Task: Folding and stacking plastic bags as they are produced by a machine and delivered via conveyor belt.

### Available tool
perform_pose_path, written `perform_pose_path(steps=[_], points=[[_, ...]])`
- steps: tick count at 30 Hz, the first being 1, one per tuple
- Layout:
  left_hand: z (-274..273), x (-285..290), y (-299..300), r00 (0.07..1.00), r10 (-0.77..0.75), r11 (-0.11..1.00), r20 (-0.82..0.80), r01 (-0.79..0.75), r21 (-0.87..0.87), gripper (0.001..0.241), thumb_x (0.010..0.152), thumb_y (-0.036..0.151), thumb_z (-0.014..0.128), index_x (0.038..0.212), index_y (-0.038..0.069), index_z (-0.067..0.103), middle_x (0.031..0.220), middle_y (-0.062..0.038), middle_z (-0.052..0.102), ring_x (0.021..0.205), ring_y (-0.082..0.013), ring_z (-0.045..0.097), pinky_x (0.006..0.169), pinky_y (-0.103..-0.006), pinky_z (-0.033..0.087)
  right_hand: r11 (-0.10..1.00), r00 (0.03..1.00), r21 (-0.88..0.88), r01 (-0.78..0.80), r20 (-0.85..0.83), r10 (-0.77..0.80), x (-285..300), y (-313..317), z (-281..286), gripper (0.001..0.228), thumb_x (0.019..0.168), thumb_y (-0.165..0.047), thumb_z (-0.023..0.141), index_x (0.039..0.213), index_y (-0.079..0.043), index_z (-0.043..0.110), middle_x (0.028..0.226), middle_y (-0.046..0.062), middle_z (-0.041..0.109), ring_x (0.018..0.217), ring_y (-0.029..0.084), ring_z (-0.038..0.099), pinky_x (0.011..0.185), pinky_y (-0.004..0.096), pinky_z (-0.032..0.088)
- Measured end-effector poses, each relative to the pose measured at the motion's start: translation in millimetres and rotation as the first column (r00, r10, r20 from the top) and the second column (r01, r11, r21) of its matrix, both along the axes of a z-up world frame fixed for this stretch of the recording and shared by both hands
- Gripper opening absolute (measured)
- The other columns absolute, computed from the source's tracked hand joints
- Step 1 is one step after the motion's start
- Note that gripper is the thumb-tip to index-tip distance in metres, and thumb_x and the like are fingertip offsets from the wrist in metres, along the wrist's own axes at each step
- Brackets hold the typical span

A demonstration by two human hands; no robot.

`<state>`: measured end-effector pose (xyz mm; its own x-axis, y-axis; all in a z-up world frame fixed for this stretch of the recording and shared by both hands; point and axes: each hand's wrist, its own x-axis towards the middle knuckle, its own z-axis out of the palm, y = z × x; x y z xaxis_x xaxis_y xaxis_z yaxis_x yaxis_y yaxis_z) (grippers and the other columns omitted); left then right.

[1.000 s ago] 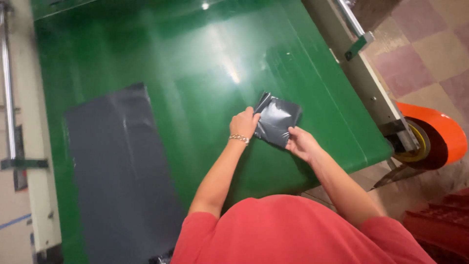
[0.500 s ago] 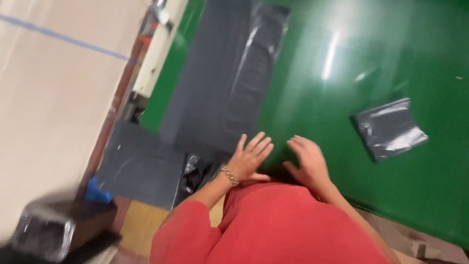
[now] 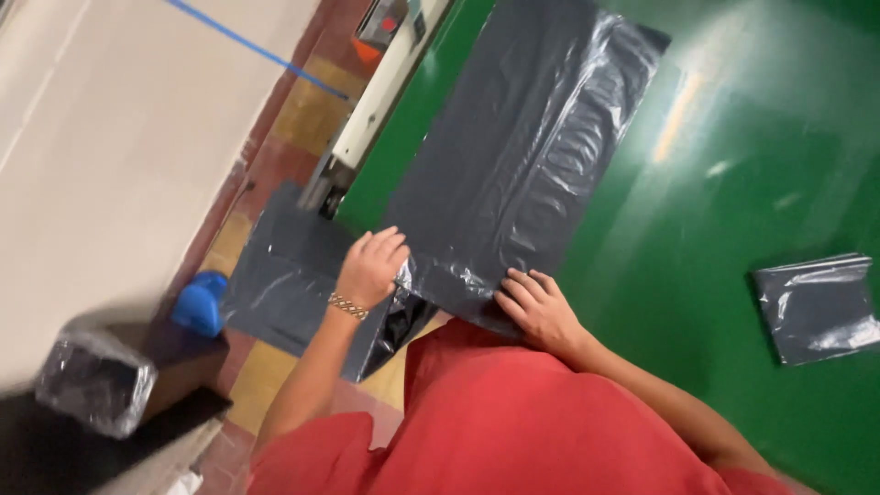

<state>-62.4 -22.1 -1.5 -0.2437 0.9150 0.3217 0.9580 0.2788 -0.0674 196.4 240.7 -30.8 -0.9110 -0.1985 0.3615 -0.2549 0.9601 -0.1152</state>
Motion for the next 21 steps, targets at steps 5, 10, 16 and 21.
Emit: perform_pose_path(steps=[5,10,16,21], points=[[24,-94,59,0.883,0.01,0.972,0.469,-0.118,0.202,0.042,0.066,0.009,0.07,0.103,0.029,0.071,0.103,0.012,0.069,0.103,-0.0121,0.067,0.087,-0.0304,0.051,0.801,0.973,-0.554,0.226,0.165,-0.16,-27,58,15,0.058,0.057,-0.002,0.065,0.113,-0.017,0.069,0.107,0.008,0.07,0.107,0.031,0.067,0.088,0.046,0.05],[37,-173,198,0.601,-0.119,0.874,0.79,-0.313,0.37,0.017,0.088,0.022,0.08,0.103,0.018,0.072,0.098,0.0,0.075,0.097,-0.0203,0.071,0.082,-0.0322,0.057,0.436,0.848,-0.799,0.413,0.164,-0.503,-93,160,52,0.028,0.08,-0.002,0.074,0.106,-0.012,0.074,0.102,0.009,0.073,0.104,0.029,0.069,0.095,0.04,0.05],[12,-243,379,0.679,-0.036,0.884,0.733,-0.321,0.341,0.04,0.095,0.031,0.068,0.12,0.001,0.062,0.108,-0.021,0.072,0.102,-0.0389,0.069,0.086,-0.0486,0.058,0.112,0.644,-0.92,0.374,0.171,-0.746,-180,298,50,0.009,0.097,-0.016,0.073,0.092,-0.009,0.07,0.076,0.003,0.068,0.069,0.011,0.06,0.062,0.029,0.049],[-14,-266,443,0.793,0.134,0.946,0.594,-0.28,0.161,0.03,0.095,0.038,0.063,0.111,0.013,0.06,0.097,-0.013,0.072,0.093,-0.0366,0.071,0.081,-0.0527,0.057,0.179,0.49,-0.68,0.711,0.296,-0.82,-210,366,17,0.024,0.091,-0.028,0.076,0.096,-0.006,0.072,0.084,0.017,0.072,0.078,0.034,0.07,0.065,0.043,0.052]])
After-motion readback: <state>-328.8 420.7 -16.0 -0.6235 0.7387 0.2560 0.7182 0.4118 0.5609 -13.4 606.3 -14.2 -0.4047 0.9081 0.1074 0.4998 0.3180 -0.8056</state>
